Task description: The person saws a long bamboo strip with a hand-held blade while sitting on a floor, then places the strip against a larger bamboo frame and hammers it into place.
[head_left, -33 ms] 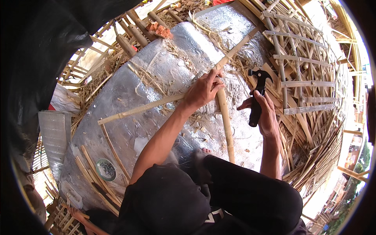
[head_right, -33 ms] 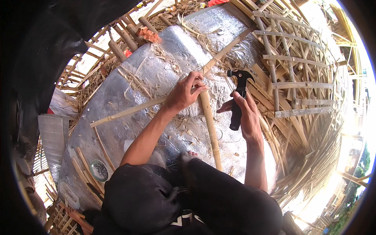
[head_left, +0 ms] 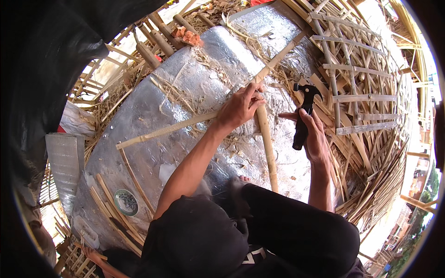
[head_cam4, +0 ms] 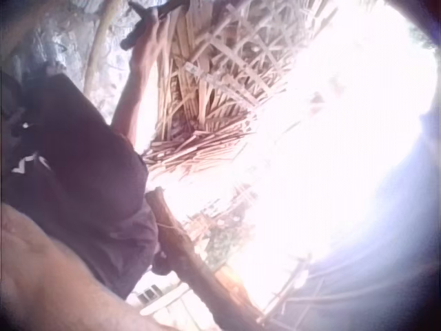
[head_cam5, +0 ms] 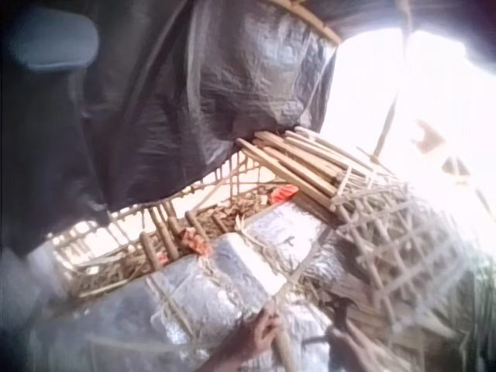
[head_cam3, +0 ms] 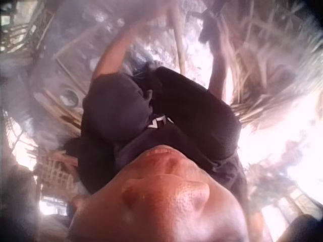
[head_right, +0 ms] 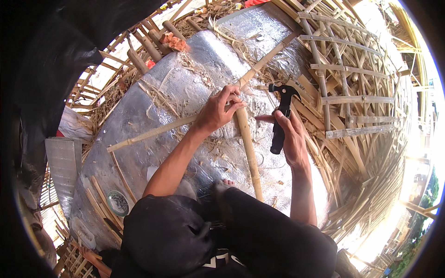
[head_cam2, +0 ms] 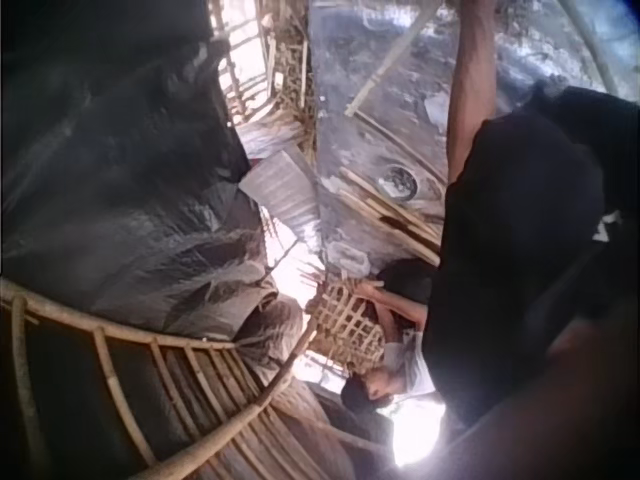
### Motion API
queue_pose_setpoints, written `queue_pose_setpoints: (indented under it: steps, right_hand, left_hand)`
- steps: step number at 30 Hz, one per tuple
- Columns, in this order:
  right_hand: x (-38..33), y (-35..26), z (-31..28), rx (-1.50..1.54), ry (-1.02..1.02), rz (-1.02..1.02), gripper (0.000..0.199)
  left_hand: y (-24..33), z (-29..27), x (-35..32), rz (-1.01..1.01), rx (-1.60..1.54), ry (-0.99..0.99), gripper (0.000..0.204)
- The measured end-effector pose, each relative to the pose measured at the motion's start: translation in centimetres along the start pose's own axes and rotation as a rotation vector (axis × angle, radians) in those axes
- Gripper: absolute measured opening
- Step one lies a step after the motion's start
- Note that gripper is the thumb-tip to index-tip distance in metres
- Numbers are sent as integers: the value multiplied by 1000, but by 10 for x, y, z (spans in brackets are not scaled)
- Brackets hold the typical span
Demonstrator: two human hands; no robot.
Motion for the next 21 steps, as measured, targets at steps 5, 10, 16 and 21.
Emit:
queue_pose_setpoints:
  steps: [5, 10, 16, 21]
  right_hand:
    - [1, 6, 25, -118, -113, -6, 28]
    - [5, 25, 37, -386, -73, 3, 33]
    - [-10, 14, 37, -201, 64, 29, 31]
    - [-10, 26, 41, -487, 57, -91, 29]
  left_hand:
    - [-4, -4, -4, 30, -17, 54, 36]
    - [-4, -3, -4, -96, 25, -35, 34]
    - [-6, -2, -4, 13, 8, -10, 35]
    - [-4, -1, -3, 51, 18, 9, 39]
Point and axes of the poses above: each hand's wrist, its own x-axis towards the middle knuckle, its own z-axis out of the palm, y = z × x, the point moved 7 cm from there along x, towards the middle knuckle, and after that the axes turned 5 degrees about y, right-handed, at the moved point
